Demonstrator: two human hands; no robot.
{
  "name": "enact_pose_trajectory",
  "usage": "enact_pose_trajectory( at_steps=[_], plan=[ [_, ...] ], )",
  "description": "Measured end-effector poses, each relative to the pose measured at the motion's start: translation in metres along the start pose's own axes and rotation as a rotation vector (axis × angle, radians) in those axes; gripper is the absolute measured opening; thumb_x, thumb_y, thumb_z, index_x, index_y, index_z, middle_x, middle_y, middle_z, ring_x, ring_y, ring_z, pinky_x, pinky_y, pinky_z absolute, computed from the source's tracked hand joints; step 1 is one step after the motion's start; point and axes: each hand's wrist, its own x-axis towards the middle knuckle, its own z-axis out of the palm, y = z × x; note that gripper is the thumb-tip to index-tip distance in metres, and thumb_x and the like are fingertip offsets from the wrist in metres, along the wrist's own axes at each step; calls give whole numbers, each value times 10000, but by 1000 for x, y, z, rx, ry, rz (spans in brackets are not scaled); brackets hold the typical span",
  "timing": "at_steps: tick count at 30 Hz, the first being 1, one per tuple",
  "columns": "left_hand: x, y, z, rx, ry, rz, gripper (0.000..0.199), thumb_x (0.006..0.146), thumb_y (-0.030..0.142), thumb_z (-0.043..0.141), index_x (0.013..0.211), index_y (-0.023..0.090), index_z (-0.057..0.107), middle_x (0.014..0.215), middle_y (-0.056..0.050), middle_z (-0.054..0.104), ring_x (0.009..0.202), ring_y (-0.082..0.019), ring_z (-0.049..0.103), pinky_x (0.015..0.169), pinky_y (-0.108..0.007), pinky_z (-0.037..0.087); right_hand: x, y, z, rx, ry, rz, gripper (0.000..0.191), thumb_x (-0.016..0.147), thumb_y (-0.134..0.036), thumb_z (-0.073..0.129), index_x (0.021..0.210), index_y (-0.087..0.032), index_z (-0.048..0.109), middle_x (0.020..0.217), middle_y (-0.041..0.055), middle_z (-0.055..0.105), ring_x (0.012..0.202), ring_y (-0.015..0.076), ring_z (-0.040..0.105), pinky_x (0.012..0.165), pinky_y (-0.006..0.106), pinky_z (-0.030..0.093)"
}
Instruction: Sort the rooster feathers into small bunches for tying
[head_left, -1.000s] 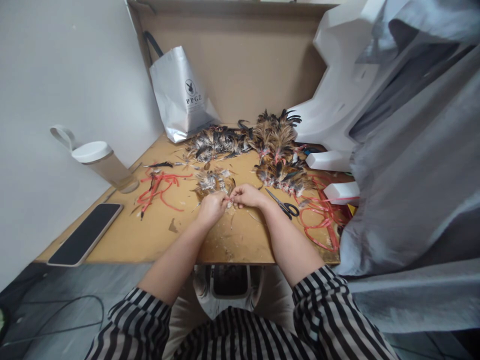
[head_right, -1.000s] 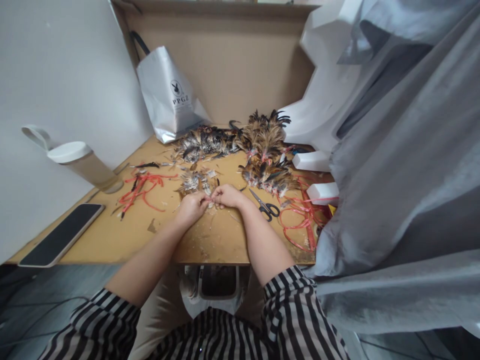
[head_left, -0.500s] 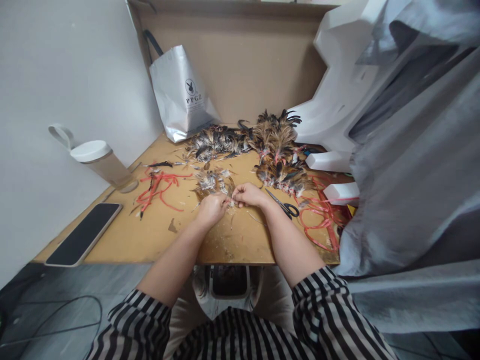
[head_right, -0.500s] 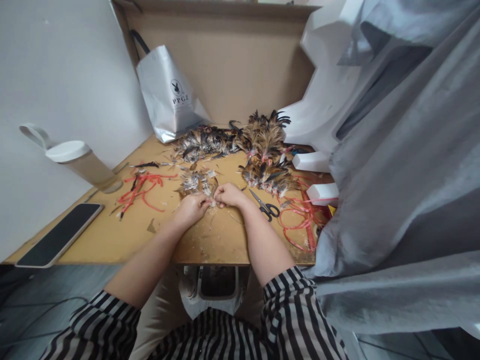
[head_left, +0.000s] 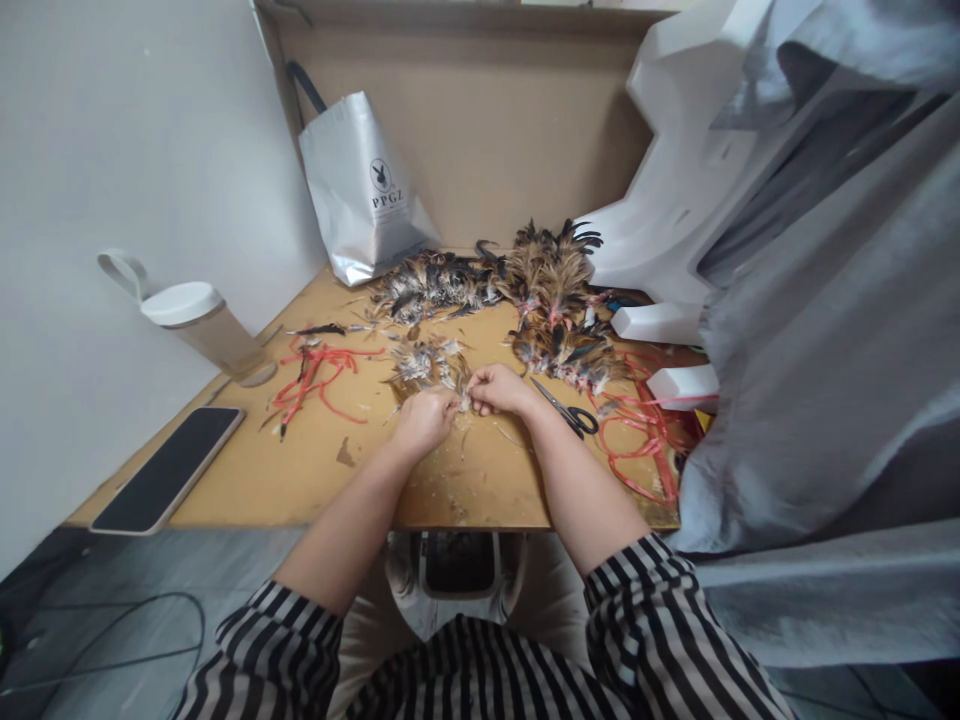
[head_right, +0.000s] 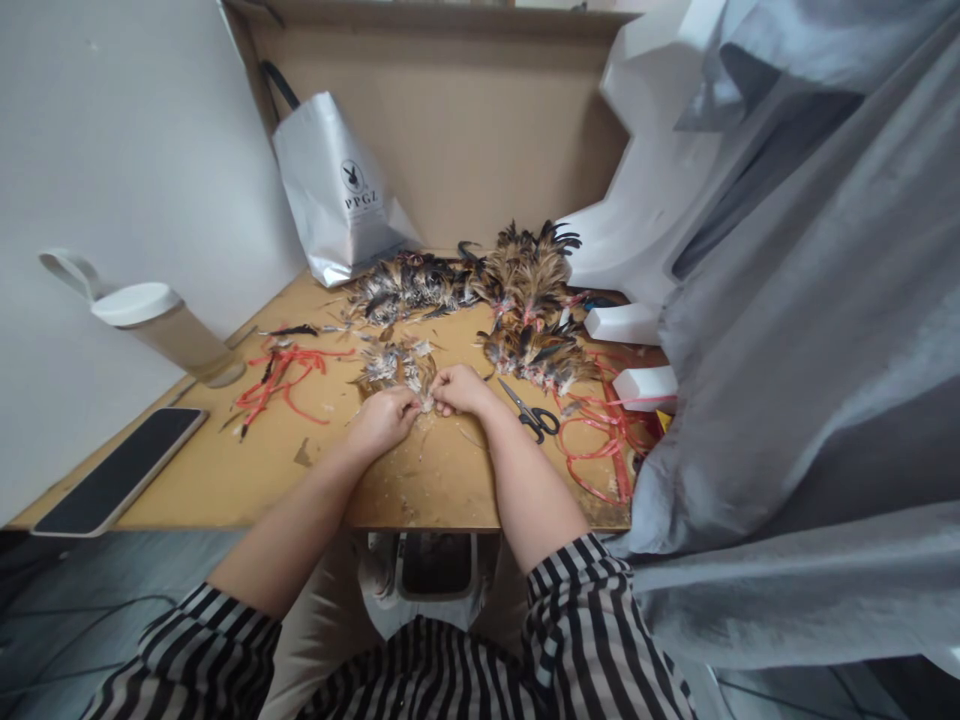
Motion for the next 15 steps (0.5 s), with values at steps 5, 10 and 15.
enact_pose_trajectory(
  at_steps=[5,10,15],
  plan=[
    [-1,2,-3,16,-33,18,154,804,212,440,765,186,587,820,-64,610,795,-178,562,681,-262,392,0,1,-1,-36,13,-6,47,672,-94,548,677,-138,562,456,-37,575,360,62,519,370,135,378],
    [-1,4,-5,40,-47,17,159,803,208,437,773,182,590,837,-68,613,806,-183,562,669,-263,390,3,5,-1,-46,12,-34,58,654,-95,532,662,-139,570,458,-31,577,369,66,522,375,137,380],
    [-1,5,-5,35,-43,26,153,796,195,440,755,175,587,837,-77,612,818,-189,560,675,-267,393,4,8,-1,-51,8,-50,77,642,-97,517,646,-136,584,460,-24,580,366,73,518,373,151,390]
  ],
)
